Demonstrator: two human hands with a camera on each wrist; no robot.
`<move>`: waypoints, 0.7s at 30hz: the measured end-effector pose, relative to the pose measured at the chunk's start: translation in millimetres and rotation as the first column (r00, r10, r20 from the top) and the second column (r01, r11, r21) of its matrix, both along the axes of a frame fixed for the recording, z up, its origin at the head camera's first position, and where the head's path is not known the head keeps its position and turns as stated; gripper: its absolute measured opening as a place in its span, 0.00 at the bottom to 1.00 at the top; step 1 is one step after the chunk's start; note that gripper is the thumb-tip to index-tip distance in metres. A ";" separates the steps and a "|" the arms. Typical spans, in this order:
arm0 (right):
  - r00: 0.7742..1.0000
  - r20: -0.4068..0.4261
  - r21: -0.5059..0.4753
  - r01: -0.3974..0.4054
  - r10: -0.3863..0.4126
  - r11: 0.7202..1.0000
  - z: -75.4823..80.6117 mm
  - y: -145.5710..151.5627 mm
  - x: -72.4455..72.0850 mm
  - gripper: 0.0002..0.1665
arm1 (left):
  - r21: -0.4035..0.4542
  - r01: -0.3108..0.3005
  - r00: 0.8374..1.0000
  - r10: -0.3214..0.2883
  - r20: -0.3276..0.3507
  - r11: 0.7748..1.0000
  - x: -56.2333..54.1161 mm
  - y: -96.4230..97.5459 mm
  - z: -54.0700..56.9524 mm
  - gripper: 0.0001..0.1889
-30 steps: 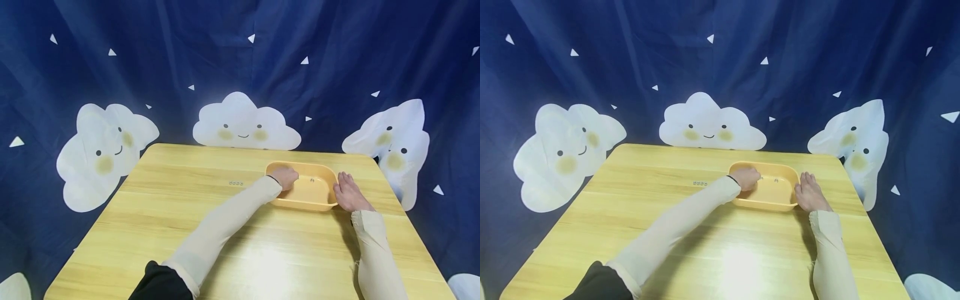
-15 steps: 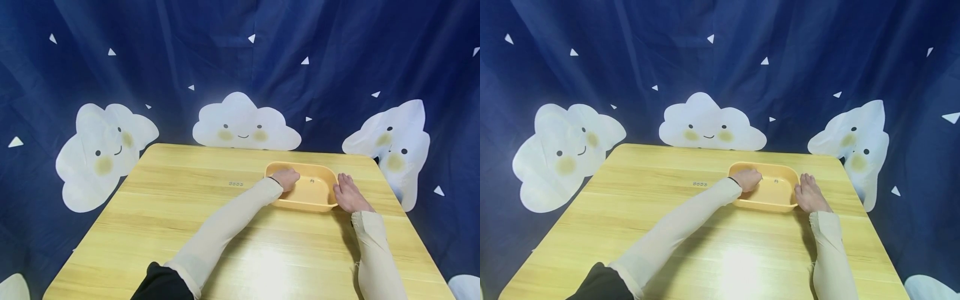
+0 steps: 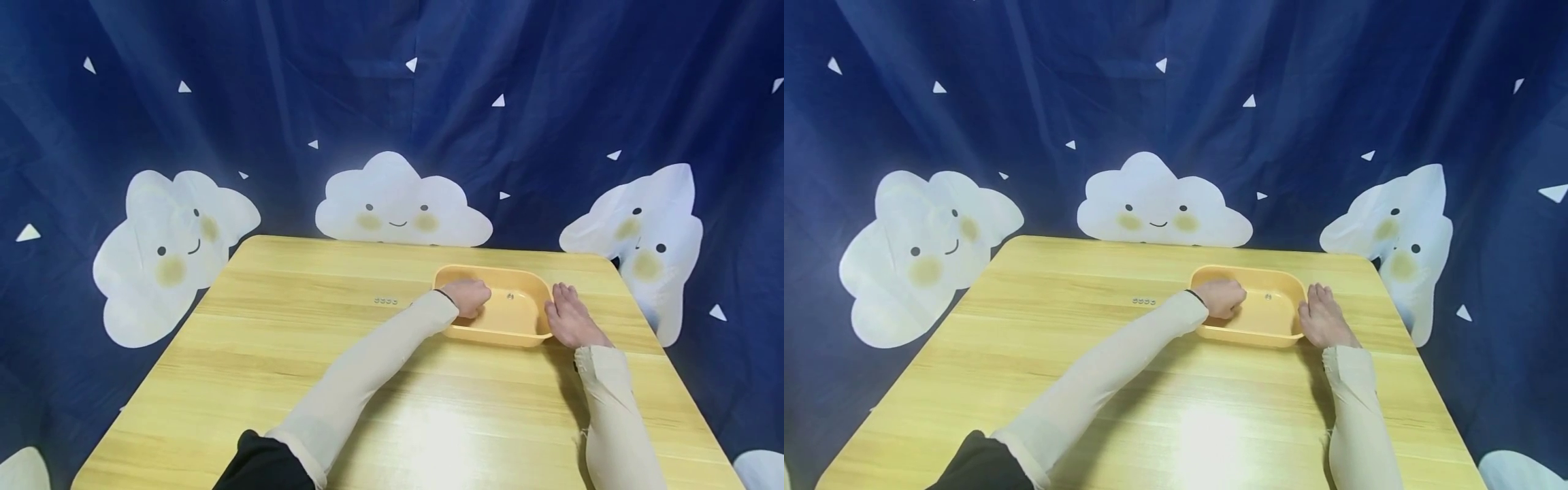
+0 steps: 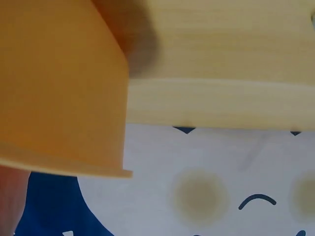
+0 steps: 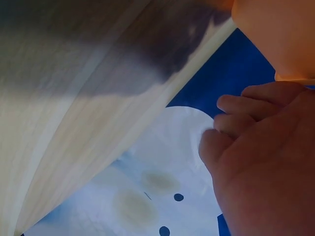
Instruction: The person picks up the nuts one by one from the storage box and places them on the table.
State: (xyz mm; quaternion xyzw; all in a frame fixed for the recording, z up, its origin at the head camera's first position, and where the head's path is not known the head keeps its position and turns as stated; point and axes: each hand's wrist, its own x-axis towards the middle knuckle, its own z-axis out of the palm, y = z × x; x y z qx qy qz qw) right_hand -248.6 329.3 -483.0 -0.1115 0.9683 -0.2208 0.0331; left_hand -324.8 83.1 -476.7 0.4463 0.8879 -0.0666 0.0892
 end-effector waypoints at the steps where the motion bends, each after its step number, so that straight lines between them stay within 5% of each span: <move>1: 1.000 -0.012 0.015 0.002 -0.002 1.000 0.0 -0.6 0.1 0.36 | 0.014 -0.007 1.000 0.007 0.022 1.000 -0.7 -0.2 0.3 0.06; 9: 0.999 -0.043 0.056 0.018 -0.016 0.998 -0.7 -0.4 0.1 0.36 | 0.109 -0.027 0.993 0.014 0.118 0.994 -1.7 -2.3 -1.4 0.25; 21: 1.000 -0.031 0.035 -0.001 0.003 0.999 -0.3 -0.2 -0.1 0.36 | 0.206 -0.151 0.965 0.099 0.244 0.967 4.9 -5.9 2.2 0.19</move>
